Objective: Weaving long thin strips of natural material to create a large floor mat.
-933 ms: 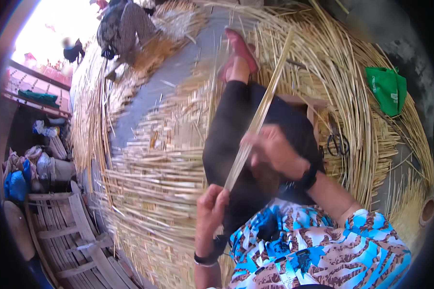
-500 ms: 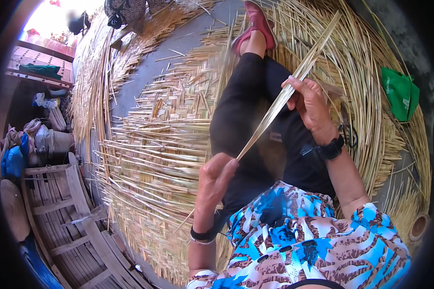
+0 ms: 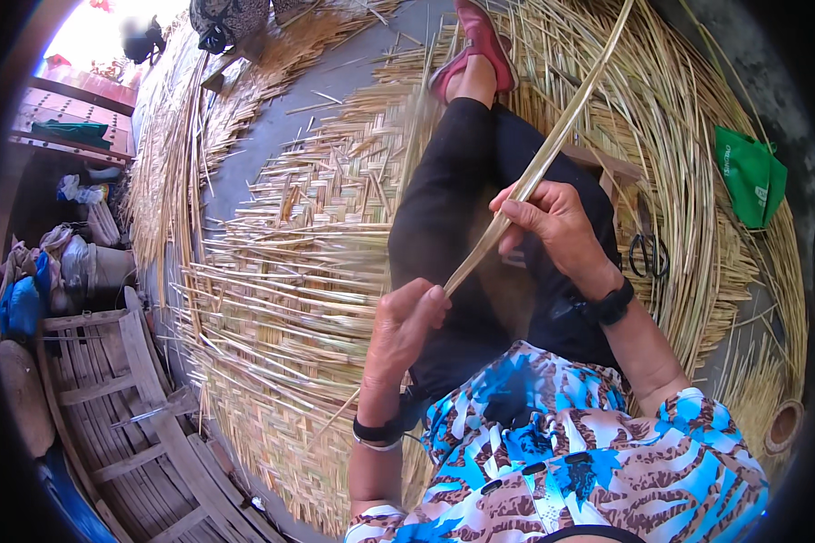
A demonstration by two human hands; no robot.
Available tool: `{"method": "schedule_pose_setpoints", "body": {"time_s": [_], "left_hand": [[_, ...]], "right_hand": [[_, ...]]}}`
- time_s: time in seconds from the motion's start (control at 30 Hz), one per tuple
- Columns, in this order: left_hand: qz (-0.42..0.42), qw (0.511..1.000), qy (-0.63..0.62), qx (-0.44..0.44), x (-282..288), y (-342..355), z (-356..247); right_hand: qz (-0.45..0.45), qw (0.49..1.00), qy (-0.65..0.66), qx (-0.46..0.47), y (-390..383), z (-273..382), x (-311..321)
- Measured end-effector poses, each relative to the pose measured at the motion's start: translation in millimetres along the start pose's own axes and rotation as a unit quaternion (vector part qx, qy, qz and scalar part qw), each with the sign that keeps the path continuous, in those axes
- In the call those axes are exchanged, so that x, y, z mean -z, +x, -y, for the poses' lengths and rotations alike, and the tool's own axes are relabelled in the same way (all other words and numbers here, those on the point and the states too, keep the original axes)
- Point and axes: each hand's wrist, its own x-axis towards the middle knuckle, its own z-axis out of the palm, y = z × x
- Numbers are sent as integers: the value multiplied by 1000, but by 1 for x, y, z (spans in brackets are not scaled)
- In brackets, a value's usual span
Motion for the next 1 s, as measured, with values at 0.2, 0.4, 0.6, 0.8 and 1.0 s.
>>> {"method": "schedule_pose_setpoints", "body": {"time_s": [0.2, 0.4, 0.6, 0.8, 1.0], "left_hand": [[3, 1000, -3, -1, -6, 5, 1], [-63, 987, 143, -24, 0, 15, 0], [-286, 843, 372, -261, -13, 19, -27], [-226, 959, -100, -136, -42, -3, -48], [-352, 887, -190, -230, -40, 8, -59]], "right_hand": [[14, 1000, -15, -13, -5, 5, 8], [0, 1000, -17, 14, -9, 5, 4], [-75, 996, -23, 38, -6, 8, -7], [-126, 981, 105, 101, -10, 18, -60], [-41, 983, 111, 139, -23, 15, -104]]}}
